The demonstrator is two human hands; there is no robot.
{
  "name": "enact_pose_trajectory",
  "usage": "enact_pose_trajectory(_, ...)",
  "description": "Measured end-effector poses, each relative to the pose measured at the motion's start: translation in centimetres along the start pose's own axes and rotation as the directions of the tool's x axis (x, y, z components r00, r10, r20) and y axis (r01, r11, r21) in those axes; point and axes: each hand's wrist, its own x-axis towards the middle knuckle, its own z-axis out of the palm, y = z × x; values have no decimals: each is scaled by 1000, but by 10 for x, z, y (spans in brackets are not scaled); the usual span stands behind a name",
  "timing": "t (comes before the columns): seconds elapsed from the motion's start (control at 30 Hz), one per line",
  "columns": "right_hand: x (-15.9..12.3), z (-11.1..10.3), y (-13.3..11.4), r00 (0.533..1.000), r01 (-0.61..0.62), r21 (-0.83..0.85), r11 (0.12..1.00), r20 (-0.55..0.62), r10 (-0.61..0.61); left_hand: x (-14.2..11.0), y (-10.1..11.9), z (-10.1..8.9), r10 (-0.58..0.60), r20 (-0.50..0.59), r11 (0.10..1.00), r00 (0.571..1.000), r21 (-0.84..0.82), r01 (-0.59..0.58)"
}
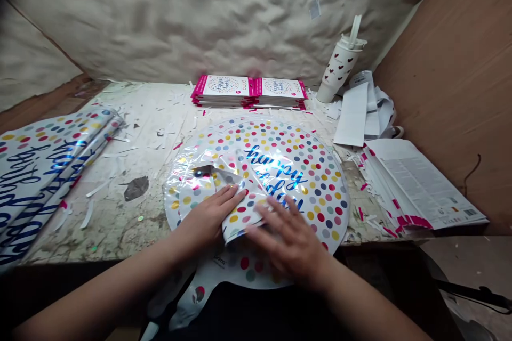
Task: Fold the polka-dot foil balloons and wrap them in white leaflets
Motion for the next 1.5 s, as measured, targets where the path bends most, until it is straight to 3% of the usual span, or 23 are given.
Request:
enact_pose_trajectory(0.03, -8, -4, 10, 991, -134, 58, 989, -12, 135, -2, -4, 2, 57, 5, 998, 998, -17, -57)
enact_pose_trajectory(0.1, -13, -11, 33, 923, -373, 143, 917, -45, 383, -8, -9, 7, 171, 15, 985, 985, -24, -170)
enact_pose_trajectory(0.17, 4, -10, 51, 880, -455, 172, 874, -61, 470, -11, -10, 11, 238, 14, 971, 971, 3, -238)
enact_pose_trajectory(0.2, 21, -5, 56, 893, -435, 166, 885, -46, 448, -11, -9, 13, 254, 9, 967, 967, 24, -254)
enact_pose_trajectory(0.3, 92, 20, 59, 966, -257, 108, 960, 46, 253, -9, -4, 14, 281, -13, 956, 960, 92, -279)
enact_pose_trajectory(0.37, 139, 39, 57, 989, -42, 0, 999, 143, 42, -8, -2, 13, 292, -29, 950, 956, 120, -287)
enact_pose_trajectory(0.47, 182, 56, 63, 913, 299, -137, 944, 331, -241, -8, -2, 14, 289, -42, 952, 957, 121, -282)
enact_pose_trajectory(0.57, 186, 55, 77, 858, 435, -223, 872, 398, -326, -9, -2, 18, 264, -51, 962, 963, 91, -259)
enact_pose_trajectory(0.73, 169, 44, 78, 886, 425, -270, 864, 322, -335, -11, -1, 22, 238, -81, 971, 968, 53, -234)
enact_pose_trajectory(0.83, 175, 48, 69, 806, 560, -214, 800, 363, -467, -11, 0, 22, 228, -82, 973, 970, 41, -226)
enact_pose_trajectory(0.9, 182, 50, 69, 774, 600, -228, 767, 407, -485, -11, 1, 21, 225, -77, 974, 971, 42, -222)
enact_pose_trajectory(1.07, 168, 43, 82, 843, 525, -335, 782, 327, -426, -12, 1, 21, 213, -65, 976, 975, 50, -210)
enact_pose_trajectory(1.2, 139, 40, 85, 868, 440, -238, 866, 362, -341, -12, 0, 24, 218, -82, 976, 972, 48, -215)
enact_pose_trajectory(1.27, 132, 44, 82, 886, 299, -164, 940, 414, -209, -12, -1, 26, 220, -91, 975, 971, 51, -216)
enact_pose_trajectory(1.33, 133, 48, 77, 895, 62, -84, 995, 445, -18, -12, 0, 27, 221, -92, 975, 971, 57, -216)
enact_pose_trajectory(1.43, 144, 51, 68, 845, -251, -11, 968, 484, 225, -12, 1, 28, 207, -96, 977, 974, 64, -201)
enact_pose_trajectory(1.5, 153, 48, 63, 806, -338, 1, 941, 516, 289, -12, 2, 27, 194, -103, 980, 975, 69, -188)
